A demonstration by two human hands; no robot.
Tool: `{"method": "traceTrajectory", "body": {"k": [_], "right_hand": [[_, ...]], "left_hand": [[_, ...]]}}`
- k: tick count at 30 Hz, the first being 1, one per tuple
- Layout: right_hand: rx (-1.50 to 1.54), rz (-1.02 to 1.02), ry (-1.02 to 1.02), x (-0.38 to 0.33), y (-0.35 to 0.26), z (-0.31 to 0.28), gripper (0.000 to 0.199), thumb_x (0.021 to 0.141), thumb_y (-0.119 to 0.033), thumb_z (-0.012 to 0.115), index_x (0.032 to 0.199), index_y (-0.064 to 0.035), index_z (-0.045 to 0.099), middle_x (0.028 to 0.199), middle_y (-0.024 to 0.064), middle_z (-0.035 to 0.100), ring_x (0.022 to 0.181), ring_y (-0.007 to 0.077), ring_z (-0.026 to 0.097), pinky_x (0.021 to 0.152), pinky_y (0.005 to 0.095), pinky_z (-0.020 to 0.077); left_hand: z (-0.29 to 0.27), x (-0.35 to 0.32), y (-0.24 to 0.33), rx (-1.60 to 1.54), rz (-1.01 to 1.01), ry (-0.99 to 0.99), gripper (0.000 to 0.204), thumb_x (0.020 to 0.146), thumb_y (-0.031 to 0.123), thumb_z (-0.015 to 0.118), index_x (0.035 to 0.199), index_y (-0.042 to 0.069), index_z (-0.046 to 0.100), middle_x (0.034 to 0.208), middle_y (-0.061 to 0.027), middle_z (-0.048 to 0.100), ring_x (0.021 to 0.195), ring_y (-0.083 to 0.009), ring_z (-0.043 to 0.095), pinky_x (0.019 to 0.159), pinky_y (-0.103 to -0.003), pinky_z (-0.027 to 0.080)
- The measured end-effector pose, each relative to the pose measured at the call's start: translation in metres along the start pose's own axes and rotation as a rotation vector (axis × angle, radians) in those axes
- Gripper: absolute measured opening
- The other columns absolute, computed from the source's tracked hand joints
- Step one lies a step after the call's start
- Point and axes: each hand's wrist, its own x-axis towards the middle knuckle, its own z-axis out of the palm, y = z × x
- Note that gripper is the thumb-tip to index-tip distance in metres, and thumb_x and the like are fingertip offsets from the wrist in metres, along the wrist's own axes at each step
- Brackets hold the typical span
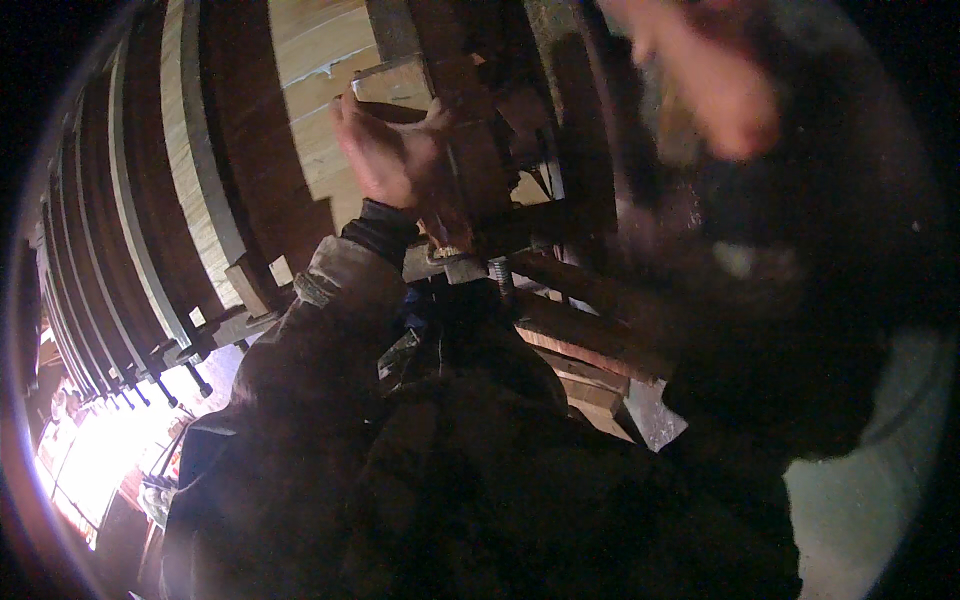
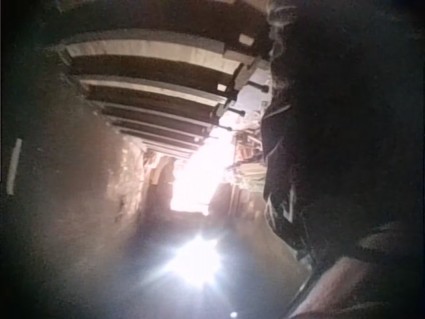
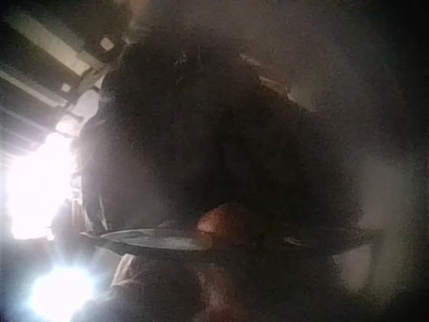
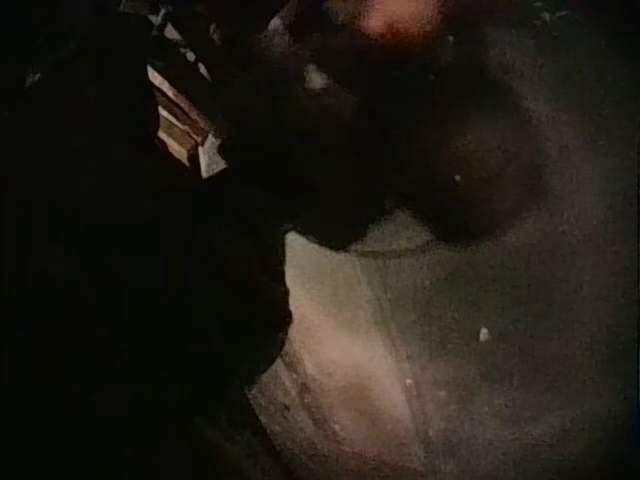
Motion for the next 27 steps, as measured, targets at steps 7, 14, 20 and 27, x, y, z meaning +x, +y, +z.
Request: {"method": "traceTrajectory", "body": {"k": [7, 14, 20, 27], "right_hand": [[-0.359, -0.135, -0.430, 0.057, -0.091, -0.042, 0.058, 0.088, -0.017, 0.069, 0.140, 0.0000, 0.052, 0.118, 0.0240, 0.062, 0.099, 0.0323, 0.062, 0.083, 0.0474, 0.0504], [-0.218, -0.153, -0.415, 0.090, -0.123, -0.064, 0.048, 0.087, -0.015, 0.066, 0.131, 0.0028, 0.059, 0.103, 0.0227, 0.064, 0.090, 0.0305, 0.063, 0.076, 0.0460, 0.0506], [-0.225, -0.131, -0.464, 0.105, -0.127, -0.060, 0.044, 0.090, -0.021, 0.066, 0.128, 0.0009, 0.061, 0.098, 0.0196, 0.065, 0.086, 0.0285, 0.064, 0.075, 0.0450, 0.0517], [-0.165, -0.135, -0.471, 0.123, -0.121, -0.061, 0.041, 0.094, -0.027, 0.066, 0.126, -0.0012, 0.064, 0.092, 0.0159, 0.066, 0.081, 0.0262, 0.064, 0.074, 0.0438, 0.0529]], "left_hand": [[-0.005, -0.006, 0.006, 0.143, -0.006, 0.079, 0.083, 0.063, 0.021, 0.092, 0.131, -0.003, 0.052, 0.118, -0.0206, 0.056, 0.111, -0.0389, 0.058, 0.096, -0.043, 0.050], [-0.005, 0.004, -0.005, 0.206, 0.011, -0.013, 0.096, 0.059, 0.016, 0.087, 0.141, -0.008, 0.044, 0.119, -0.0270, 0.052, 0.108, -0.0483, 0.057, 0.092, -0.048, 0.051], [0.005, 0.004, -0.006, 0.178, -0.025, 0.025, 0.092, 0.061, 0.021, 0.089, 0.138, -0.005, 0.047, 0.119, -0.0272, 0.052, 0.108, -0.0483, 0.057, 0.091, -0.049, 0.051], [0.008, 0.010, -0.020, 0.187, -0.084, 0.032, 0.085, 0.066, 0.023, 0.088, 0.136, -0.003, 0.048, 0.122, -0.0277, 0.051, 0.110, -0.0496, 0.057, 0.092, -0.051, 0.051]]}}
